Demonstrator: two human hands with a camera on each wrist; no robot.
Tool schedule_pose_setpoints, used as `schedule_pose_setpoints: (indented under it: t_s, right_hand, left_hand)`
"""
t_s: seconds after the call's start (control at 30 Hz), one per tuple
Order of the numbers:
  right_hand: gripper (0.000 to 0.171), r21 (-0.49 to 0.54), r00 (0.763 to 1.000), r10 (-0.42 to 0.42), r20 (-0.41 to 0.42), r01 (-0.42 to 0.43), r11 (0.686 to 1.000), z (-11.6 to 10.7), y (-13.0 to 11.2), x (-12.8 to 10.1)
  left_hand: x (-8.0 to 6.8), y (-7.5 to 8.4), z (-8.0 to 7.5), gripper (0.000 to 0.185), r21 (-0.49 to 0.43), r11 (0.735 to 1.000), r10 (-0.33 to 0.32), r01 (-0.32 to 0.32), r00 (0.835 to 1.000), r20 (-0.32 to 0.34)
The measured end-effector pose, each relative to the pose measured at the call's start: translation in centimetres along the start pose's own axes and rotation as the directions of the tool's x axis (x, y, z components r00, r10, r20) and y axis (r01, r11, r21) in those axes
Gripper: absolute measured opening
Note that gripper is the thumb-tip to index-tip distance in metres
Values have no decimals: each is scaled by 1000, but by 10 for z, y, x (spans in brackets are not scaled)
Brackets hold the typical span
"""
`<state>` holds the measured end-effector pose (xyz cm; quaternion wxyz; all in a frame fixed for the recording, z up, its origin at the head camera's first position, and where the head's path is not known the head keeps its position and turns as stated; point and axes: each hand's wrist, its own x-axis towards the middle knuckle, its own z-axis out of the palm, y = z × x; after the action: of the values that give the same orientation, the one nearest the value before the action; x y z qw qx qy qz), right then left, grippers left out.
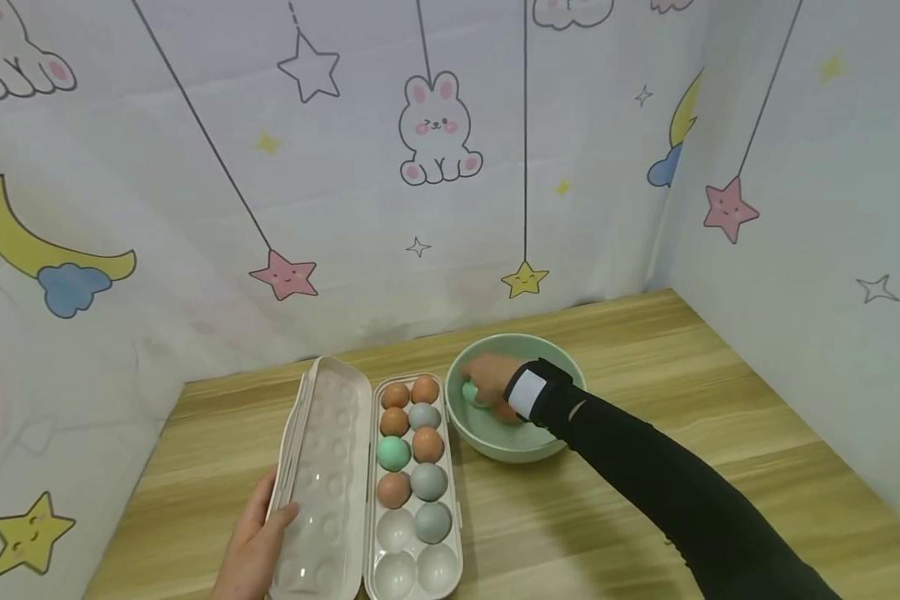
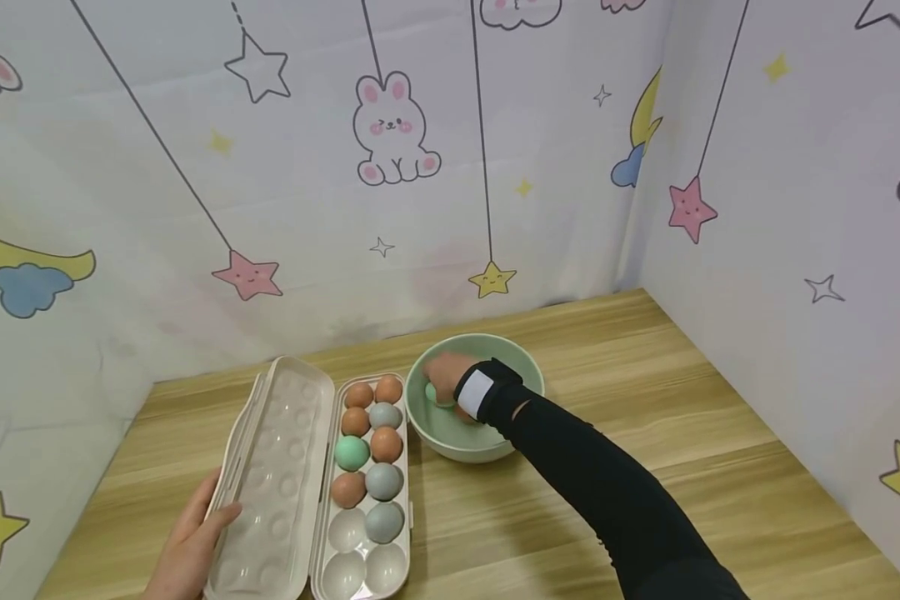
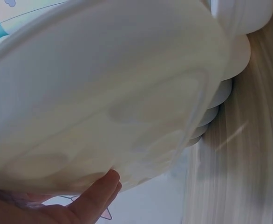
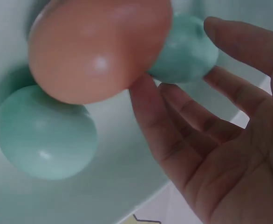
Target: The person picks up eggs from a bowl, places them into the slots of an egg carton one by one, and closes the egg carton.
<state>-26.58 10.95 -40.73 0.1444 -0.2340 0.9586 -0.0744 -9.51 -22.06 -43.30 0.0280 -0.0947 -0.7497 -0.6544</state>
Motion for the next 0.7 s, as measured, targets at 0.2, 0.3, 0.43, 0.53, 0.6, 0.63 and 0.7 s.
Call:
schedule_pose_setpoints:
  t_s: [0.2,0.3,0.43,0.53,0.6,0.63,0.7]
  right_hand:
    - [28,-11,1000,-18,24,18,1000,6,4,10]
    - [27,-21,1000,-14,19,14,1000,11,6,15]
    - [21,-25,1000,1,19,0,1000,18,8,17]
    - [24,-30,1000,3,30,-2,1000,19,7,13]
    - [28,-18,999,2,33,-2,1000,15,5,8]
    - [31,-12,999,2,34,-1,1000,12,3,5]
    - [34,-15,1000,1,30,-1,1000,7,-1,-3]
  left_hand:
    - [-2,-4,-2,46,-13,1000,2,-2,1000,4]
    - [-2,-2,-2,46,12,1000,-26,26,1000,-10]
    - [-1,1,0,49,33,998,-56,56,998,-9]
    - [0,2,0,49,36,997,-70,70,998,-7]
    - [0,1,0,48,36,996,-79,79,997,-9]
    - [1,1,0,48,36,996,-81,81,997,-11]
    - [1,0,0,47,35,996,-87,88,996,-17]
